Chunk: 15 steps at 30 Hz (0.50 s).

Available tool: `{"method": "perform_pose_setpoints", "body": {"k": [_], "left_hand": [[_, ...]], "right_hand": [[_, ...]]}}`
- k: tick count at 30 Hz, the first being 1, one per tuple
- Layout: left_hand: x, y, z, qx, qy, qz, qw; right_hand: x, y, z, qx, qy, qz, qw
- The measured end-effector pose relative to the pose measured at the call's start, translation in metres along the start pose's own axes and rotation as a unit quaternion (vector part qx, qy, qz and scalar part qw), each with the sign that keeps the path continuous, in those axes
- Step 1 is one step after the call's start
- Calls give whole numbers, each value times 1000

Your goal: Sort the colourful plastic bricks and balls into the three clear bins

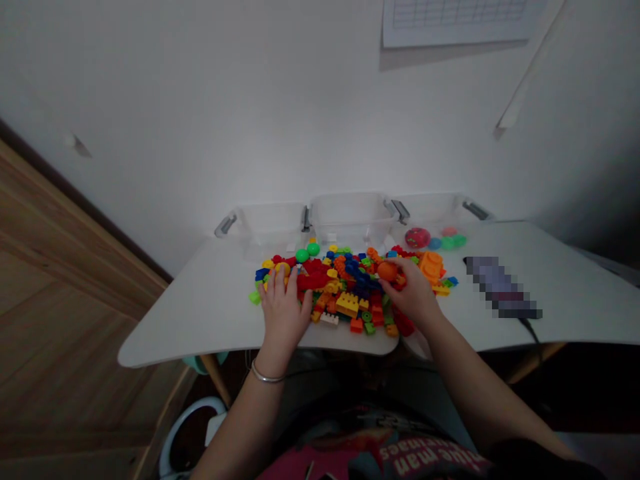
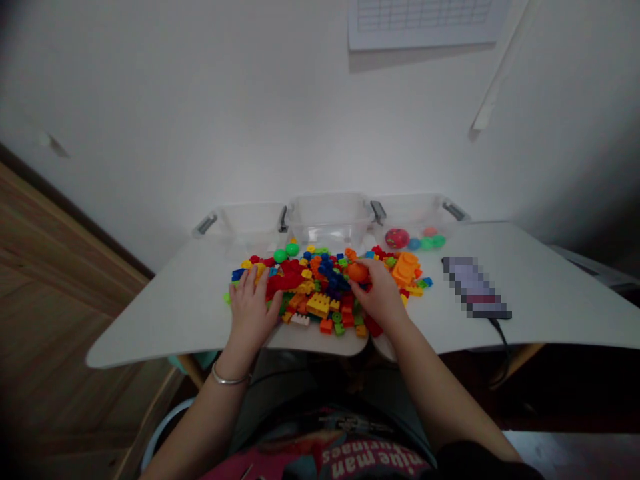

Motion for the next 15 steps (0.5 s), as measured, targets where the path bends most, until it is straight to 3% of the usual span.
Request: {"method": "perform_pose_setpoints", "body": {"k": [7,11,15], "left_hand": [[-16,0,-26,39,-18,-12,999],[-23,0,-30,50,-15,-22,998],[-26,-3,-31,54,-13,-37,998]], "right_hand": [[52,-31,26,-1,39,77,996],[92,-61,64,-55,76,155,983],[108,-88,111,-112,100,175,973]]}}
Point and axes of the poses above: each hand's wrist, its own y-axis away from the middle knuckle, its own x-axis out of the back of the hand, z = x × y, the point moved 10 cm from there along -y, towards the middle knuckle, and after that the axes turned 1 degree about z, right-handed, at the moved point
